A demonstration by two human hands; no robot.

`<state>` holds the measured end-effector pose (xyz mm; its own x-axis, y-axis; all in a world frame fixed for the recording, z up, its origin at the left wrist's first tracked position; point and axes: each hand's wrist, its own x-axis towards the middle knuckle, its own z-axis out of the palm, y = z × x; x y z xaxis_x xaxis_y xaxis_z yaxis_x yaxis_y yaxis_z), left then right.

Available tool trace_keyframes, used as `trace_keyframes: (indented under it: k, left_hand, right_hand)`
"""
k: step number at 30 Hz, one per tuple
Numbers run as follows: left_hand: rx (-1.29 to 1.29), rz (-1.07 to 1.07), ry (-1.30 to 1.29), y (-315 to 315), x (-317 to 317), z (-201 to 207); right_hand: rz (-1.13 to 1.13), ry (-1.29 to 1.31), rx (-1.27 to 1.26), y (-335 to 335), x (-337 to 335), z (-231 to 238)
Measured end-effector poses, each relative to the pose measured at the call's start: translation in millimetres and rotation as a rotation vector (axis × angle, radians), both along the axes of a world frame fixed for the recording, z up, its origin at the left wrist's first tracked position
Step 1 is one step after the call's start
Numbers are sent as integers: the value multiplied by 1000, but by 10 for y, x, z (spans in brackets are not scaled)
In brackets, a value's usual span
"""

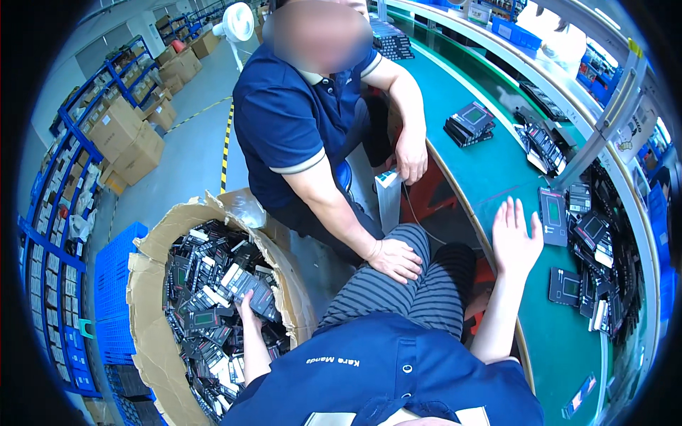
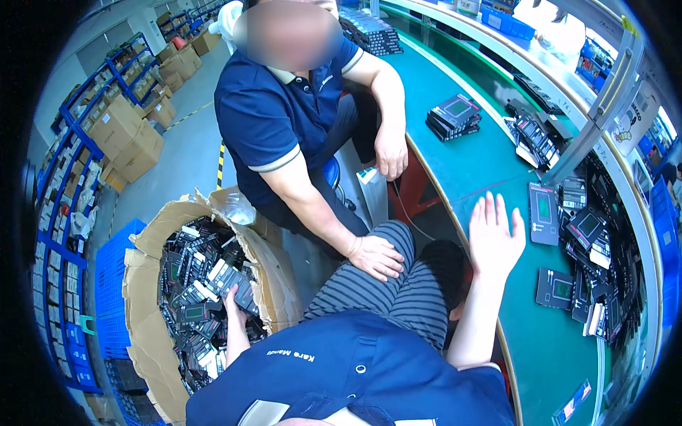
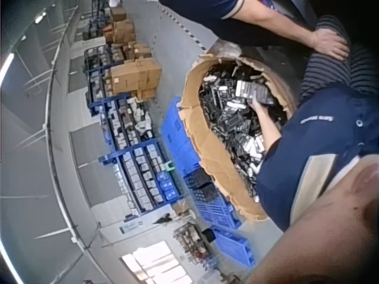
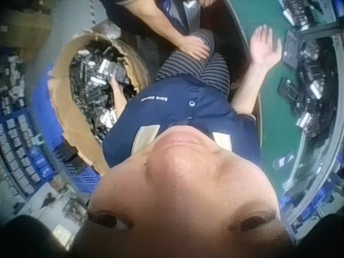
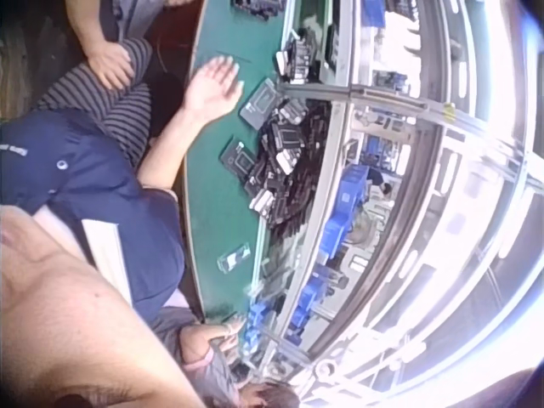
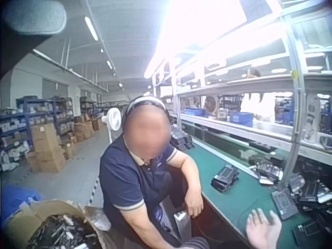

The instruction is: The person picks up small electronic components from a large cardboard box and places them into clear plastic packaging sleeves on a green workbench. They handle the items one by one, inserting them into the sleeves and stacking the packaged units.

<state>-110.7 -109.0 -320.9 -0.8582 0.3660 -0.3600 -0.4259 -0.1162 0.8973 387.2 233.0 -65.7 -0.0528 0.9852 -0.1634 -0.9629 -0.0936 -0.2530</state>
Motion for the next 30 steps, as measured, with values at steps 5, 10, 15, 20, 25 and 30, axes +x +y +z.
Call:
trace_keyframes:
  k: [5, 10, 15, 20, 25, 30]
  left_hand:
    - [-139, -94, 75, -30, -118, -209]
    - [-141, -126, 86, -3, 24, -47]
    - [-122, -136, 110, -98, -132, -230]
    - [-107, -151, 14, -100, -188, -321]
    - [-99, -20, 13, 61, -21, -142]
    - [-103, 30, 156, 47, -241, -442]
  right_hand:
    - [188, 431, 251, 80, -110, 279]
    - [160, -82, 122, 192, 54, -165]
    - [58, -341, 205, 56, -104, -530]
    - [22, -285, 135, 22, -114, -476]
    - [-40, -264, 36, 23, -174, -395]
    - [156, 62, -42, 69, -126, -65]
